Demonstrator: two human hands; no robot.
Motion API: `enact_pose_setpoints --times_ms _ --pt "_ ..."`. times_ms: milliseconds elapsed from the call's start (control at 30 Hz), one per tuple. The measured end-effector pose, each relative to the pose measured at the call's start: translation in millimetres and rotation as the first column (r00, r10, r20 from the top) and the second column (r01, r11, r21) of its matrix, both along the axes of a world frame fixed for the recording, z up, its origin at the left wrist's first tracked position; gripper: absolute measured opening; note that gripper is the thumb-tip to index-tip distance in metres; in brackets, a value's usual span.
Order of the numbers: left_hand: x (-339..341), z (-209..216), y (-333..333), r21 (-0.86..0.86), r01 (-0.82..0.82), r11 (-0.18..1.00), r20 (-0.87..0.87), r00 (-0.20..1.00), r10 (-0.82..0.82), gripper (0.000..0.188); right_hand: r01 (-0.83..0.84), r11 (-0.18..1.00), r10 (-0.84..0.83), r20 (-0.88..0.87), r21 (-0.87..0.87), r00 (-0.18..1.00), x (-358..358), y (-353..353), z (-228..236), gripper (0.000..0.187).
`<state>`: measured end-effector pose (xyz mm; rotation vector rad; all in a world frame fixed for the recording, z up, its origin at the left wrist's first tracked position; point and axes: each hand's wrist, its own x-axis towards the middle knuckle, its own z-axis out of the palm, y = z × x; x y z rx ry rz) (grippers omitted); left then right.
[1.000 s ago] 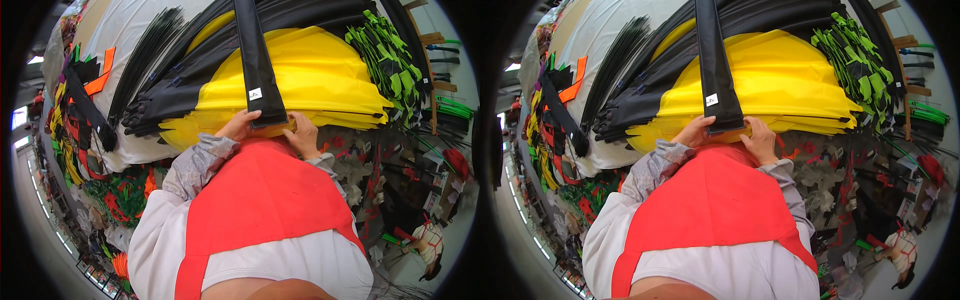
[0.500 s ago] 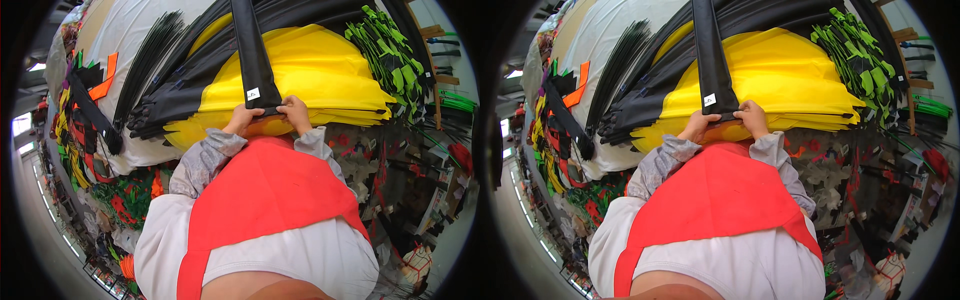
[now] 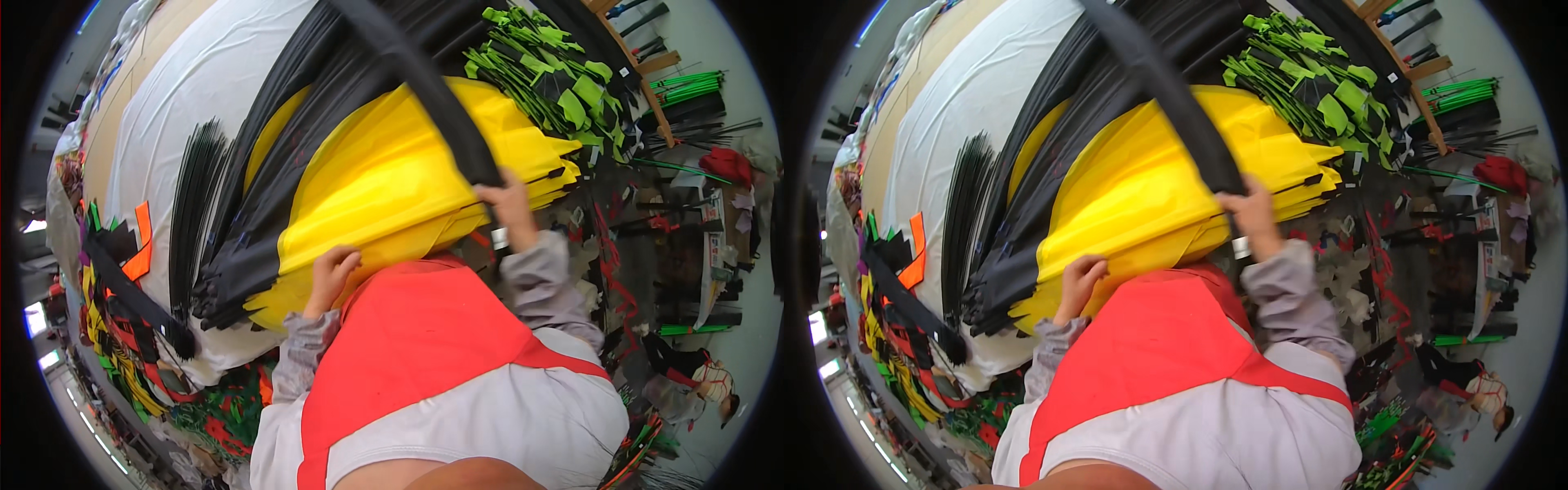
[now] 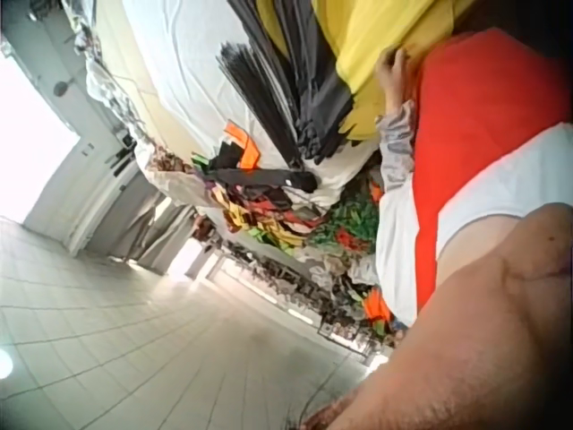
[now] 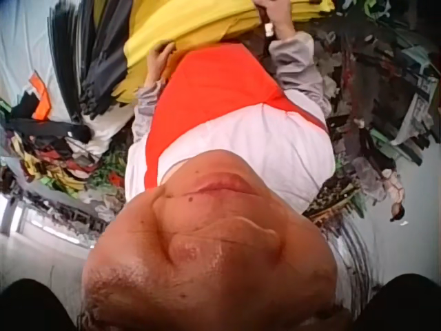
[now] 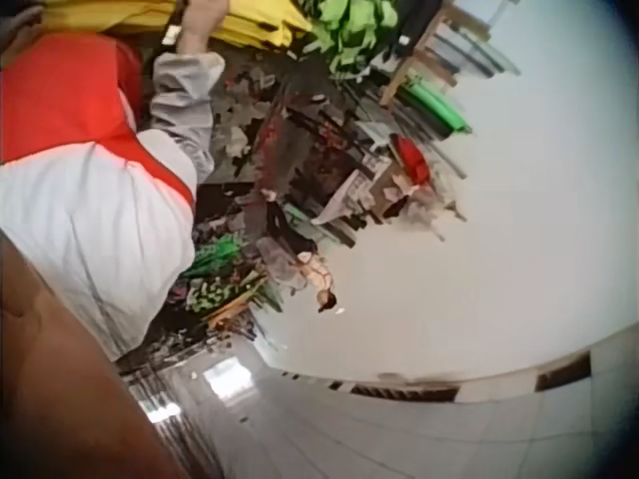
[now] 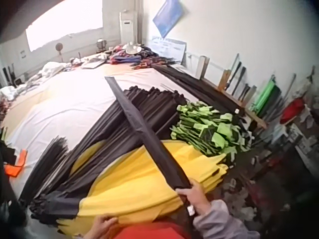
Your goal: The person packs kites by inserting ribbons and rods into the folded kite fabric, rolling the fabric, and sliding the kites into black sleeves by hand.
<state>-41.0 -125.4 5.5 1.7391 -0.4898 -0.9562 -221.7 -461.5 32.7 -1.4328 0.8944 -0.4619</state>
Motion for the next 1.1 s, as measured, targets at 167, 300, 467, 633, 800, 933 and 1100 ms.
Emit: enact_pose_setpoints --times_ms 167,300,467,633,800,933,1100 --pt "-11.7 -19.1 8.6 0.171 0.082 0.982 0.432 0.889 -0.150 0.014 -0.137 0.045 -0.585 -0.137 -0.990 0.799 -38.5 -231.4 69.9 0.055" --pt "-19.8 -20.5 -33.1 0.238 0.048 0.970 0.709 0.674 -0.208 0.020 0.036 0.046 -0.643 -0.001 -0.998 0.766 -6.6 -308.2 34.6 0.040" --pt "-20.1 -26.7 -63.7 0.337 -0.033 0.941 0.763 0.596 -0.252 0.023 -0.351 0.690 -0.396 -0.737 -0.633 0.548 55.3 -285.4 -118.5 0.039" --pt "-15.4 -27.4 -77.8 0.420 -0.005 0.907 0.729 0.597 -0.334 0.024 -0.313 0.804 -0.320 -0.812 -0.505 0.488 38.8 -317.4 -163.4 0.041" --pt "-11.0 -40.9 -88.6 0.371 -0.064 0.926 0.763 0.590 -0.264 0.026 -0.349 0.758 -0.245 -0.736 -0.551 0.631 24.5 -310.3 -102.6 0.034" --pt "5.8 -32.6 -101.0 0.341 0.160 0.926 0.695 0.621 -0.364 0.021 -0.077 0.661 -0.378 -0.420 -0.747 0.825 -4.5 -266.4 -19.3 0.027" --pt "13.0 -50.5 -90.3 0.412 0.335 0.847 0.716 0.457 -0.528 0.012 0.199 0.434 -0.364 0.031 -0.879 0.931 -7.0 -201.3 62.4 0.020"
